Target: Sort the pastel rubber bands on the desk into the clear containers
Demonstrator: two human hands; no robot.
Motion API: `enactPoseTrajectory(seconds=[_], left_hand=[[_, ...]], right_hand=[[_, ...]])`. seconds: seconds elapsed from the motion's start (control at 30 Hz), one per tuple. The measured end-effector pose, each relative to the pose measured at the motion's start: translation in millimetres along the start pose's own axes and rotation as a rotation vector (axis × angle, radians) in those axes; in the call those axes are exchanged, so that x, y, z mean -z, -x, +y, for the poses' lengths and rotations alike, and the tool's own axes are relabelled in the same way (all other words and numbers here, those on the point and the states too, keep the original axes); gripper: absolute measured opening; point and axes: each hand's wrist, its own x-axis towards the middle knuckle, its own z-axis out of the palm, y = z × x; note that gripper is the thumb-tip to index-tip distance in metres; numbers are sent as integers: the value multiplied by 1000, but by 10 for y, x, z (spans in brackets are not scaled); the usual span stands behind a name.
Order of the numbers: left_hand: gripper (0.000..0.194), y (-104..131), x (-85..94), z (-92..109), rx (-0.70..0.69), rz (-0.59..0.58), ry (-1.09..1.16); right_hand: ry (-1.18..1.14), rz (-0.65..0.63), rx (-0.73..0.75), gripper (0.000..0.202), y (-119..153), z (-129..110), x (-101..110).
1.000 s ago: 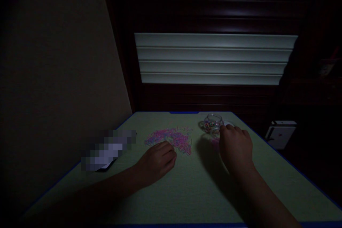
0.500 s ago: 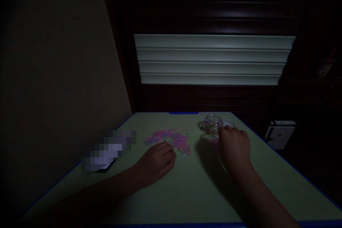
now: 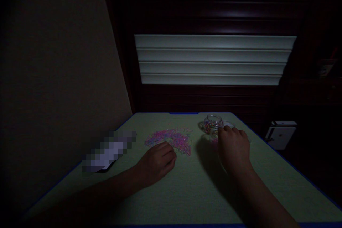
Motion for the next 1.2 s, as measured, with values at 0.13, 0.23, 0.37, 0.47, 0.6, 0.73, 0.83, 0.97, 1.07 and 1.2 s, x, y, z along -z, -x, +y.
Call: enactPoseTrajectory(seconds=[0.13, 0.23, 0.37, 0.47, 0.6, 0.73, 0.83, 0.97, 1.07, 1.2], left_hand=[[17, 4, -7, -2, 4, -2, -11], [17, 2, 1, -2, 0, -5, -8], [17, -6, 19, 0, -8, -14, -7], [17, -9, 26, -2, -10, -22, -15], [17, -6, 25, -3, -4, -27, -13], [17, 2, 14, -9, 6, -19, -17], [17, 2, 6, -48, 26, -20, -32], [18, -1, 6, -182, 101, -25, -46], [17, 19, 21, -319, 175, -29, -59], [18, 61, 76, -468, 262, -49, -54]], right_hand=[[-8, 3, 12, 18, 3, -1, 15], [-8, -3, 15, 21, 1, 1, -3], [-11, 9, 16, 24, 3, 5, -31], [-8, 16, 25, 23, 8, 2, -30], [-45, 47, 96, 21, -6, -22, -28], [-229, 76, 248, 22, -40, -109, -58], [-370, -36, 478, 23, -38, -208, -83], [-475, -106, 588, 22, 8, -292, -100], [-523, -127, 593, 22, 32, -288, -101], [-563, -156, 557, 23, 27, -265, -91]])
